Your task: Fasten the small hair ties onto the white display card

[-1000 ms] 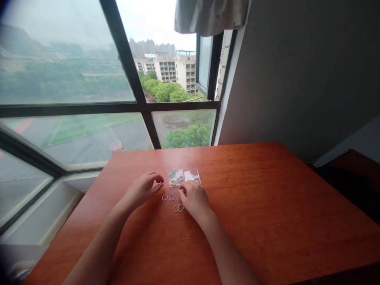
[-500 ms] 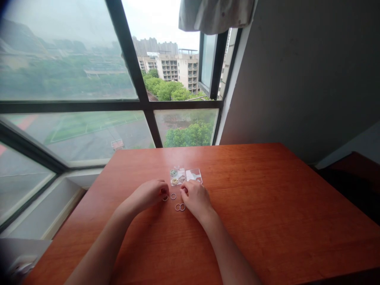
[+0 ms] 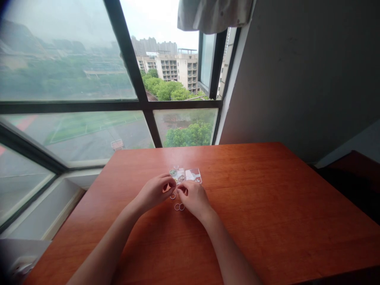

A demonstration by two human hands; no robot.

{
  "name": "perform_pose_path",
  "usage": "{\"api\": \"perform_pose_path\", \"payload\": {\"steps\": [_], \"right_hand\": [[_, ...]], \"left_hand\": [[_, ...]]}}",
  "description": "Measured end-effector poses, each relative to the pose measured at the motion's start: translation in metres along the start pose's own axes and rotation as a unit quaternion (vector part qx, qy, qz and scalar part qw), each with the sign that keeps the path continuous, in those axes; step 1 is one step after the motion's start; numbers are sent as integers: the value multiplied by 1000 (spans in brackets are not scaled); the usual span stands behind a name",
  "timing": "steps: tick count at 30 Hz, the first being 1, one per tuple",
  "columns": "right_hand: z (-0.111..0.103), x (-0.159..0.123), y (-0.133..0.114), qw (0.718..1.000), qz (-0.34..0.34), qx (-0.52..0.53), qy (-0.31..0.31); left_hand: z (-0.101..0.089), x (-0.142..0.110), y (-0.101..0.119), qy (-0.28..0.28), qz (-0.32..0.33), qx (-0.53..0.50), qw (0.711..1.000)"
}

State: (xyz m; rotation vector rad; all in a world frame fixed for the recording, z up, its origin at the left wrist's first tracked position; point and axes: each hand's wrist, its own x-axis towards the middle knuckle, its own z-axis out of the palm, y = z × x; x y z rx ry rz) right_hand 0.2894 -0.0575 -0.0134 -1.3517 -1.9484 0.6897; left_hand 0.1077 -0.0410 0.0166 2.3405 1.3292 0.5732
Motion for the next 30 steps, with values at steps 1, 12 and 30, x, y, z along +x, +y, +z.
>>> {"api": "perform_pose_path", "payload": {"steps": [1,12,30], "right_hand": [[0,0,0,1000,1,1,2],[0,2,3,999,20,-7,46],[0,3,9,995,39,-52,74]], "left_hand": [[1,1,1,3,0,0,1000],[6,3,2,23,18,-28,999],[19,8,0,97,-23,-48,994]]}}
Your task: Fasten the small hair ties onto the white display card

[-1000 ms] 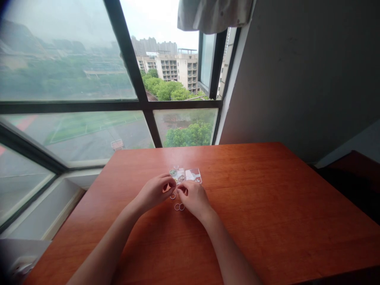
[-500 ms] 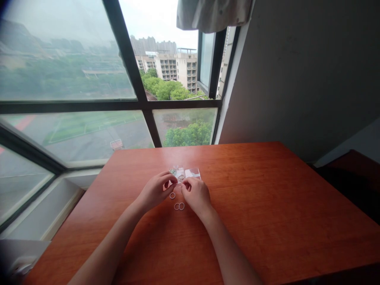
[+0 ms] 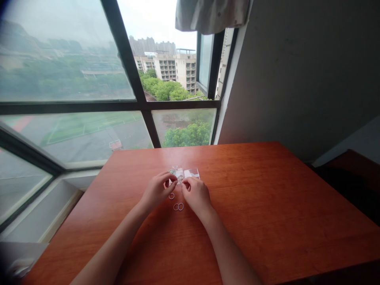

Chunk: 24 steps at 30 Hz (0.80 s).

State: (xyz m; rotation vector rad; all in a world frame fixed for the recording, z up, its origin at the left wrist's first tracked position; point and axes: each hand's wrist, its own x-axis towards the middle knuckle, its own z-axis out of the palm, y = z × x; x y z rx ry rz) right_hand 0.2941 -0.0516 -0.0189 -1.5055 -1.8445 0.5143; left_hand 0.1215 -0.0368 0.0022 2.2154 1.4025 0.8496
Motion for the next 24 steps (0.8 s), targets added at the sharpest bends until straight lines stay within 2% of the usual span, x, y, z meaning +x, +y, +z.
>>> {"api": "perform_pose_path", "payload": {"steps": [3,5,11,24], "right_hand": [[0,-1,-1,1000,8,-22,-18],[0,-1,-1,999,7,-29,-27],[-1,-1,-3,998,-8,-43,-36],[-3,-1,1,998,-12,-37,-49]], "left_hand": [[6,3,2,51,-28,33,998],[10,6,3,63,-39,57,996],[14,10,-2,49,-29,90,994],[2,6,-18,74,-53,68,994]]}}
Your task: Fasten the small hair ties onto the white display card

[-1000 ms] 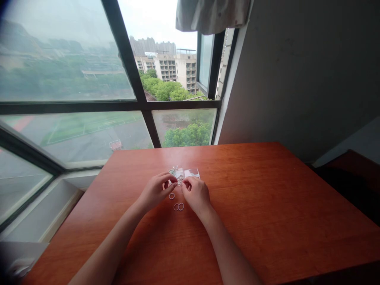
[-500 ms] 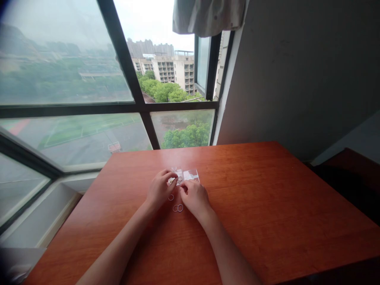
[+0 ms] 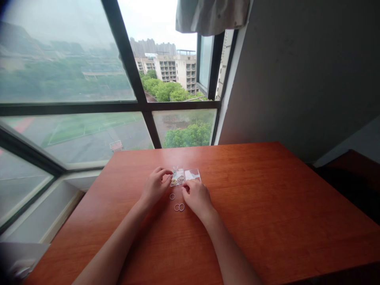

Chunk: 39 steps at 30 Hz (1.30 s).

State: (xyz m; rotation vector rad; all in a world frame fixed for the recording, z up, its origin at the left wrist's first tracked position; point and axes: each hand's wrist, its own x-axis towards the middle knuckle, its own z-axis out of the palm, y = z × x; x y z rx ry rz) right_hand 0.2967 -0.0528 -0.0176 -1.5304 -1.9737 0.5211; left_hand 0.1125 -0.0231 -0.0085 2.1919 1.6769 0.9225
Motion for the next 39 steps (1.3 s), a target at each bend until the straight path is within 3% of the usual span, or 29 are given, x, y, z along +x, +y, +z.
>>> {"api": "perform_pose_path", "payload": {"steps": [7,13,32,36,39], "right_hand": [[-16,-4,8,984,-47,73,-153],[-23,-7,7,972,-69,106,-196],[-20,-7,8,975,-69,91,-190],[-17,-5,10,979,-51,111,-163],[-15,-2,10,987,-45,108,-106]], "left_hand": [[-4,-2,-5,-2,-14,-13,1000],[-5,-3,-4,-1,-14,-23,1000],[-3,-4,-5,-25,2,3,1000],[-4,-5,-8,-33,9,6,999],[-7,-6,-6,-34,17,6,999]]}}
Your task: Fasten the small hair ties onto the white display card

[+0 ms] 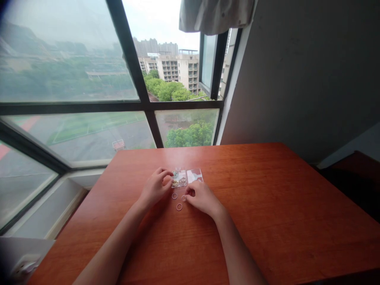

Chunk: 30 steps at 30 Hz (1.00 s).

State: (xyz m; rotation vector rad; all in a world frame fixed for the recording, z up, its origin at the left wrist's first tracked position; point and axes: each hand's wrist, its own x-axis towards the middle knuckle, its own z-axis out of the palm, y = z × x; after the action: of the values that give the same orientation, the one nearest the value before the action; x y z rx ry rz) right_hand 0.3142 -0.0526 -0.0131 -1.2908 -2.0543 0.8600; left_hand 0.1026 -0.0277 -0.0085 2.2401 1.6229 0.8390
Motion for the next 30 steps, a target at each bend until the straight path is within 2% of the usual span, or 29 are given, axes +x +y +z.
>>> {"api": "perform_pose_path", "payload": {"steps": [5,8,11,15,18,21,24,30], "right_hand": [[4,7,-1,987,18,5,157],[5,9,-3,980,18,14,199],[6,9,-4,978,15,18,205],[8,9,-3,979,10,14,202],[10,9,-2,977,11,7,214],[11,9,-1,976,19,-2,216],[12,9,-2,981,26,-15,189],[15,8,-3,990,32,-40,135]], "left_hand": [[-4,0,15,14,20,-32,999],[-4,-1,24,-29,55,-86,994],[-1,-1,29,-57,81,-122,988],[5,-2,27,-45,81,-136,986],[7,0,24,-18,65,-133,989],[9,4,19,37,31,-106,993],[12,10,14,77,-3,-66,995],[19,12,6,64,-24,-28,997]]}}
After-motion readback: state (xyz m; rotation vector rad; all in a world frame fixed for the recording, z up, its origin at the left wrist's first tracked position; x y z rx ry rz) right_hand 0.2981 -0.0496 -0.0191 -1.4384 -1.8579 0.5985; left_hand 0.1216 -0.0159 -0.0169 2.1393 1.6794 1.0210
